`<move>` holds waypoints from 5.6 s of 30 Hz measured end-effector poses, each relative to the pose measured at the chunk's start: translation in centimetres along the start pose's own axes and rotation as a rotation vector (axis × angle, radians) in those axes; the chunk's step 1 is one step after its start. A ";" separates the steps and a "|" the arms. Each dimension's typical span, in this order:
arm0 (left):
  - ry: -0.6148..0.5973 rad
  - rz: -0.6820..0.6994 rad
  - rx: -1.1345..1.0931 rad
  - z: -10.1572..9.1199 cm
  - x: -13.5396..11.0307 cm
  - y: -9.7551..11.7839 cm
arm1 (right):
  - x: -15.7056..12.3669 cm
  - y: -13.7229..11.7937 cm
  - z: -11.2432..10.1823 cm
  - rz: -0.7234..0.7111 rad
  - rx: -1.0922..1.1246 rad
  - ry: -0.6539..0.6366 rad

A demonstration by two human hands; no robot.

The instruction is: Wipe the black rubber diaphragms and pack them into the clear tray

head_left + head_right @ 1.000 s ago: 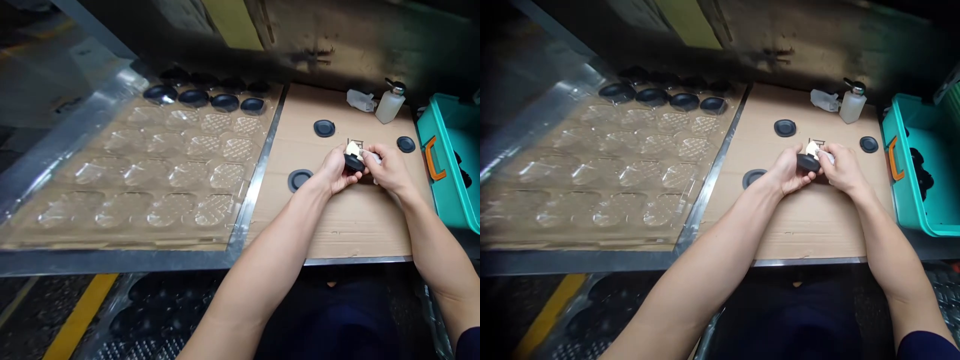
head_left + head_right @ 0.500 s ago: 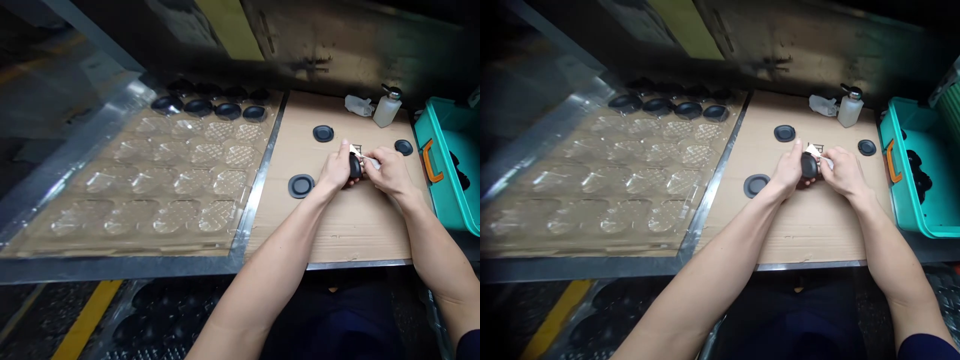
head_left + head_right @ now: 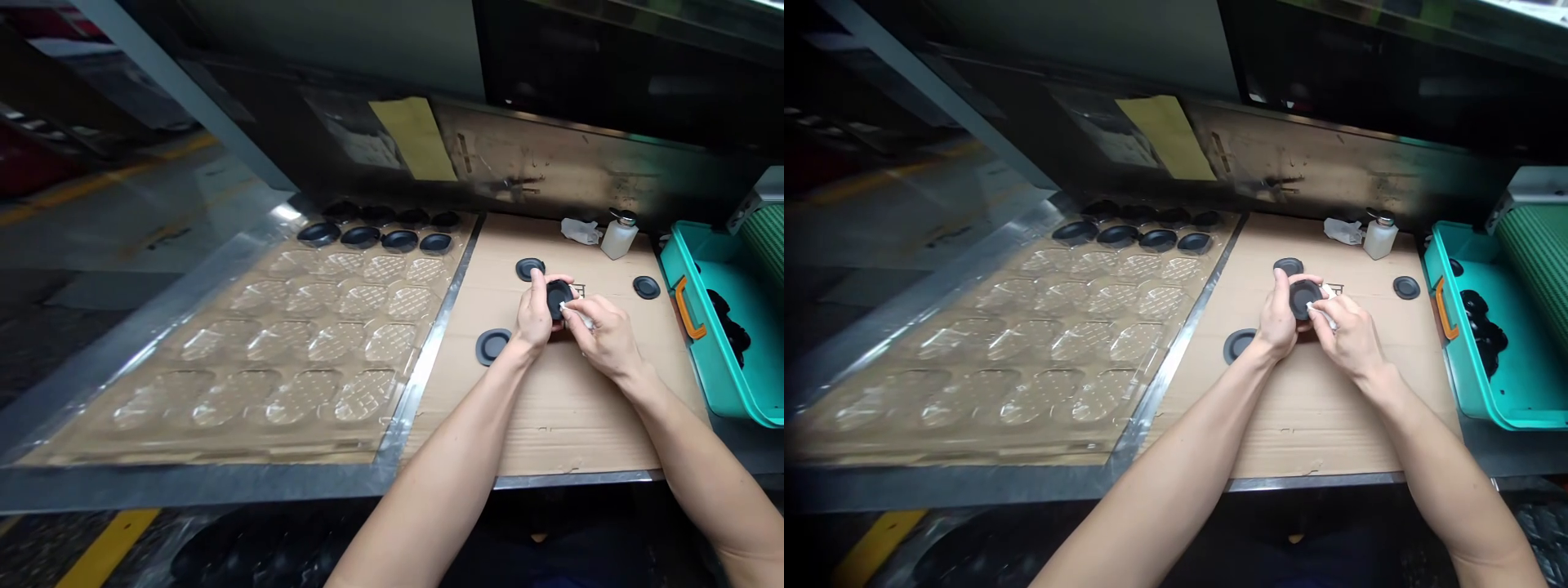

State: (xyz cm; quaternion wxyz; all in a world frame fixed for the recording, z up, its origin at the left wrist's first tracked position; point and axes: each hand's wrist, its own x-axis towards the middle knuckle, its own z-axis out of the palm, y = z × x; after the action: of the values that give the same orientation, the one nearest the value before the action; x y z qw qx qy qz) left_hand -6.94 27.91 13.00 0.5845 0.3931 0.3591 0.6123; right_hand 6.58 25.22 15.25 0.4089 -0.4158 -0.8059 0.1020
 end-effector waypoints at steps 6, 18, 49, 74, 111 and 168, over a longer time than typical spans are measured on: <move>0.071 0.117 0.024 0.3 0.0 0.0 | -0.6 -0.3 1.2 -0.054 0.077 0.006; 0.057 0.181 0.050 0.5 -0.1 -0.5 | -0.5 0.3 0.8 -0.115 -0.090 -0.046; 0.074 0.224 0.042 0.3 0.1 -1.4 | -0.4 0.6 0.5 -0.101 0.049 -0.084; 0.033 0.048 -0.250 0.6 -0.1 -0.6 | -0.1 2.1 -1.0 0.055 -0.154 0.045; 0.004 -0.193 -0.513 0.9 -0.2 0.9 | -0.7 1.1 1.8 -0.097 0.002 -0.027; 0.034 -0.182 -0.504 1.0 -0.1 0.2 | 0.0 0.9 1.1 -0.183 -0.435 -0.292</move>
State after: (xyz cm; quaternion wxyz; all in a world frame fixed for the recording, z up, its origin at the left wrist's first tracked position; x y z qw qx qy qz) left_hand -6.10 27.80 13.63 0.7104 0.1909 0.2388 0.6340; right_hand 6.29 25.93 14.09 0.1968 -0.4003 -0.8935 -0.0521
